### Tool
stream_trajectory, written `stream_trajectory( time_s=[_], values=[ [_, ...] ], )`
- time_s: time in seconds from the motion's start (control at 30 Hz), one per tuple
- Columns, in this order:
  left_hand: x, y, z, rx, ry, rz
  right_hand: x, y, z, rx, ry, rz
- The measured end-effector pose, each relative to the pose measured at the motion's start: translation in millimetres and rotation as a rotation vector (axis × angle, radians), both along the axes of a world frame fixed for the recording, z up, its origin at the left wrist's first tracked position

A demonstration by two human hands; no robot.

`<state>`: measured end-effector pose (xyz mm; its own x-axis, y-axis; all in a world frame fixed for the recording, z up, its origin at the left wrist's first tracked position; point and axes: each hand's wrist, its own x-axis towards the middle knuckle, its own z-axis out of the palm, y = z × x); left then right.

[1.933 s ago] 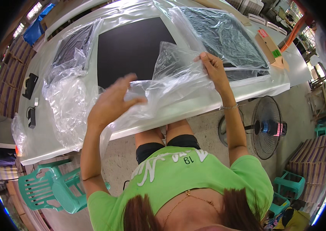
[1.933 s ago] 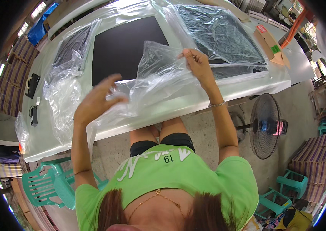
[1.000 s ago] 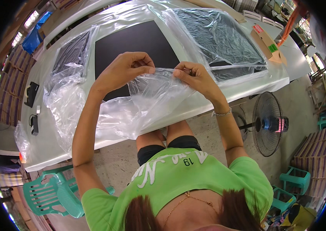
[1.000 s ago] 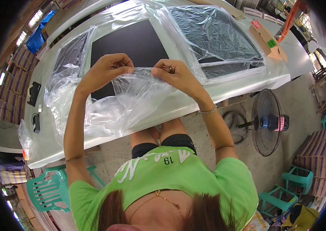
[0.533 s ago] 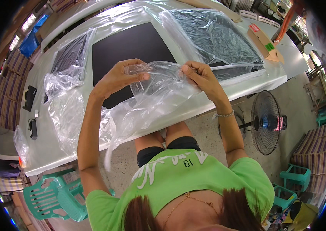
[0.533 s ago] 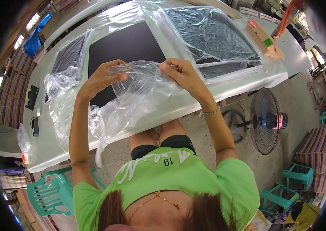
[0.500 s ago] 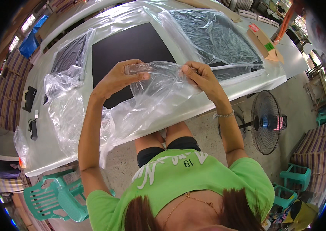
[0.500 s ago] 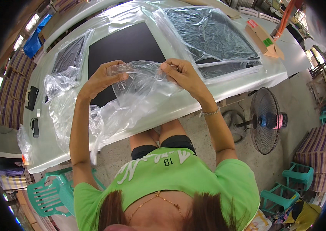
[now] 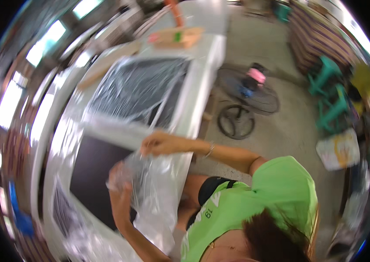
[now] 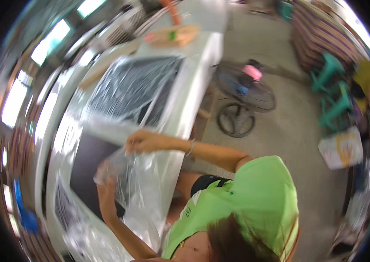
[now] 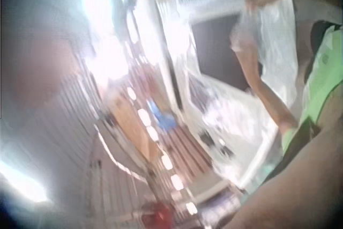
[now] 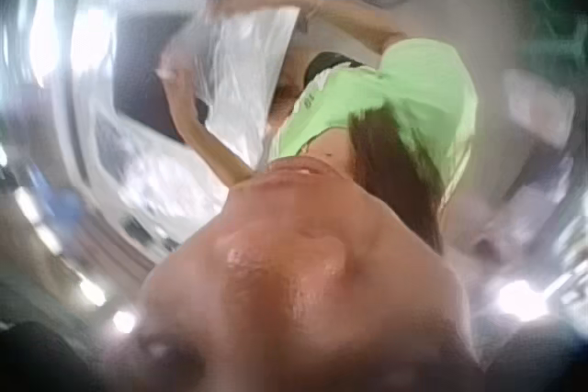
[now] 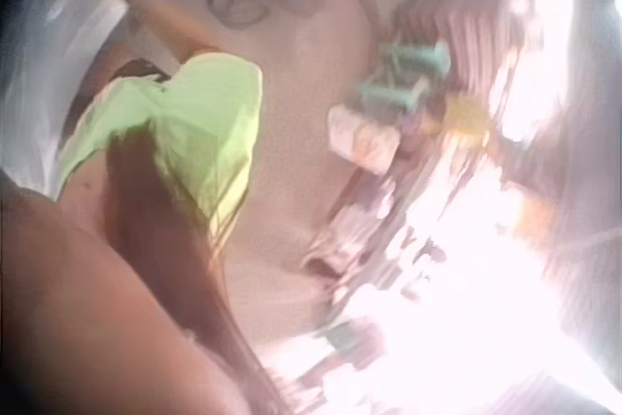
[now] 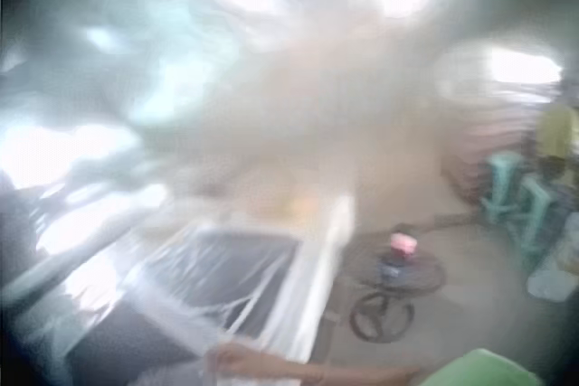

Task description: The person wraps black and white panels in clear plastic sheeting by hand, smoothing the plastic over the surfaces and folding the edges.

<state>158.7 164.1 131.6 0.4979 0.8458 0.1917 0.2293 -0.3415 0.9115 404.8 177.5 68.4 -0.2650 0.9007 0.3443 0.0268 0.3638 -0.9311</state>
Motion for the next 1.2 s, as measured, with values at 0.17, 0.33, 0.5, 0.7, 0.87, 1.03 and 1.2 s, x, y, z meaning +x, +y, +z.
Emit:
stream_trajectory(
  time_s=[0.17,0.33,0.5,0.7,0.87,1.03,1.2],
  values=[
    [42.8,-23.5,-45.9,-0.323,0.004,-0.083,15.1,-41.8,14.0,-0.145,0.120,-0.026],
    [68.2,-47.5,-79.5,-0.702,-0.141,-0.114,46.0,-62.8,-6.5,-0.254,0.037,-0.162],
    [40.0,-52.1,-78.0,-0.696,0.238,-0.394,54.0,-81.6,-8.7,-0.349,0.064,-0.249],
    [-1.6,-68.3,-89.5,-0.842,0.311,-0.607,84.4,-89.1,-6.5,-0.280,-0.030,-0.487],
    [-66.5,-80.2,-133.1,-0.725,0.032,-0.315,129.1,-101.1,-14.6,-0.296,0.031,-0.690],
    [-76.6,-76.2,-145.5,-0.686,-0.190,0.006,159.6,-118.4,-25.7,-0.260,0.077,-0.796],
    [-76.6,-64.2,-148.5,-0.613,-0.364,0.201,184.8,-139.6,-37.5,-0.237,0.148,-0.918]
  ],
)
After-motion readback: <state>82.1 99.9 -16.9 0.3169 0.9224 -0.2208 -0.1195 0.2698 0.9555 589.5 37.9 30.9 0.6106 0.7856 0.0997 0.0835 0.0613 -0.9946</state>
